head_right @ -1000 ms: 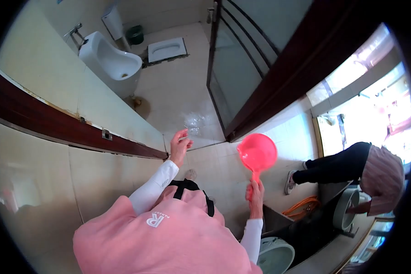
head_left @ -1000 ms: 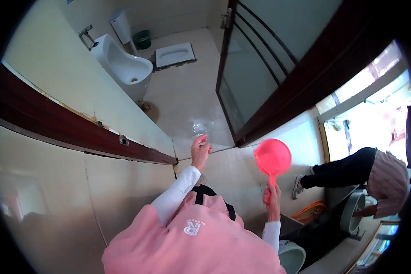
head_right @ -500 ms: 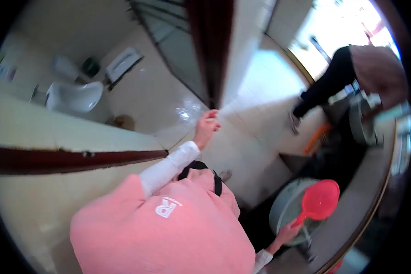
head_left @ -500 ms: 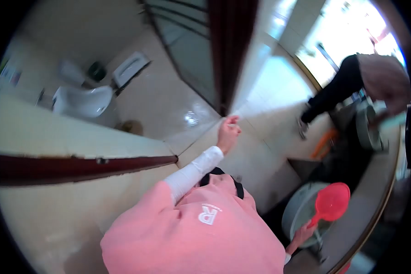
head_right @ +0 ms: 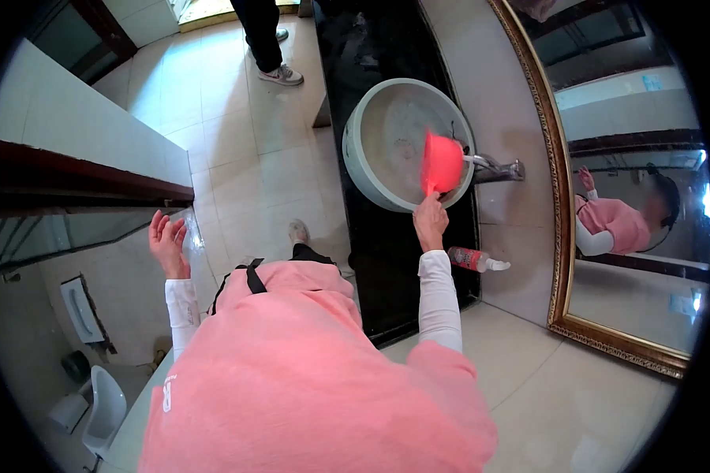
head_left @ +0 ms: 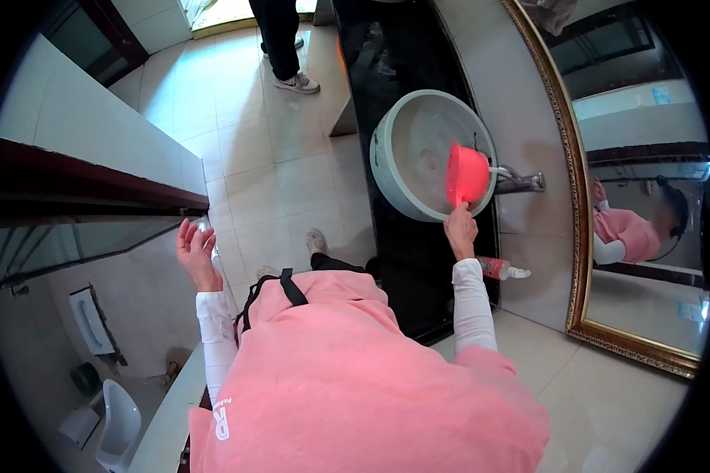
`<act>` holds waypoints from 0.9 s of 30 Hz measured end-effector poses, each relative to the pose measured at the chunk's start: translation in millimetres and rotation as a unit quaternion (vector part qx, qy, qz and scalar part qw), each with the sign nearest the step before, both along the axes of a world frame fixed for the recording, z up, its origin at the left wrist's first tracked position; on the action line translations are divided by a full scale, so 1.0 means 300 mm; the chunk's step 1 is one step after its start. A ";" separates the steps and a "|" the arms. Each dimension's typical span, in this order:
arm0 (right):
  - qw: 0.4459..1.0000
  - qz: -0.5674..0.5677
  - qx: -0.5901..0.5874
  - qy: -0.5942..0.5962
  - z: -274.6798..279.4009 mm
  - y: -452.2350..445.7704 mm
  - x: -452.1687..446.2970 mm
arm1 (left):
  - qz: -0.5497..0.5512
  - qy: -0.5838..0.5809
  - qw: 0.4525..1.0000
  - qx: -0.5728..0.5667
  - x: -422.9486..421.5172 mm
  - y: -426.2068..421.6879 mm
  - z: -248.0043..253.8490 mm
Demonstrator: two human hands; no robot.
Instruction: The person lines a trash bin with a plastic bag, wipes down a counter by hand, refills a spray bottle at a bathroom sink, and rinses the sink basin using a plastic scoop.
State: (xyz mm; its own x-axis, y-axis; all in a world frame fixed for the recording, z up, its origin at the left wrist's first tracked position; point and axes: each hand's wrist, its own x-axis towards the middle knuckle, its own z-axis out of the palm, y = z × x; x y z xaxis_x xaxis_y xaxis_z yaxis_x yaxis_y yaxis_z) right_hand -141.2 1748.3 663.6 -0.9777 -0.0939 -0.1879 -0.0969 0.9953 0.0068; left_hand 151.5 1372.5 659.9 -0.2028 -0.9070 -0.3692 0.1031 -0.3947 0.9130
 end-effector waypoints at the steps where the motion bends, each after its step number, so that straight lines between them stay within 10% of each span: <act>1: 1.000 -0.003 -0.002 -0.003 -0.022 0.018 -0.010 | 0.003 -0.004 1.000 0.001 -0.001 0.002 0.003; 10: 0.969 -0.097 -0.186 -0.129 -0.064 -0.074 -0.020 | 0.031 -0.020 0.999 -0.004 0.015 0.032 -0.012; 13: 0.832 -0.148 -0.478 -0.238 -0.080 -0.134 -0.014 | 0.039 -0.015 0.999 -0.001 0.017 0.046 -0.009; 23: 0.531 -0.161 -0.752 -0.356 -0.274 -0.015 -0.139 | 0.074 -0.024 0.997 -0.017 0.086 0.055 -0.043; 26: 0.852 0.219 -0.470 -0.068 -0.420 0.278 -0.195 | 0.093 0.020 0.994 -0.056 0.109 0.082 -0.067; 27: 0.669 -0.073 -0.669 -0.315 -0.067 0.053 -0.082 | 0.126 -0.015 0.991 -0.034 0.146 0.078 -0.149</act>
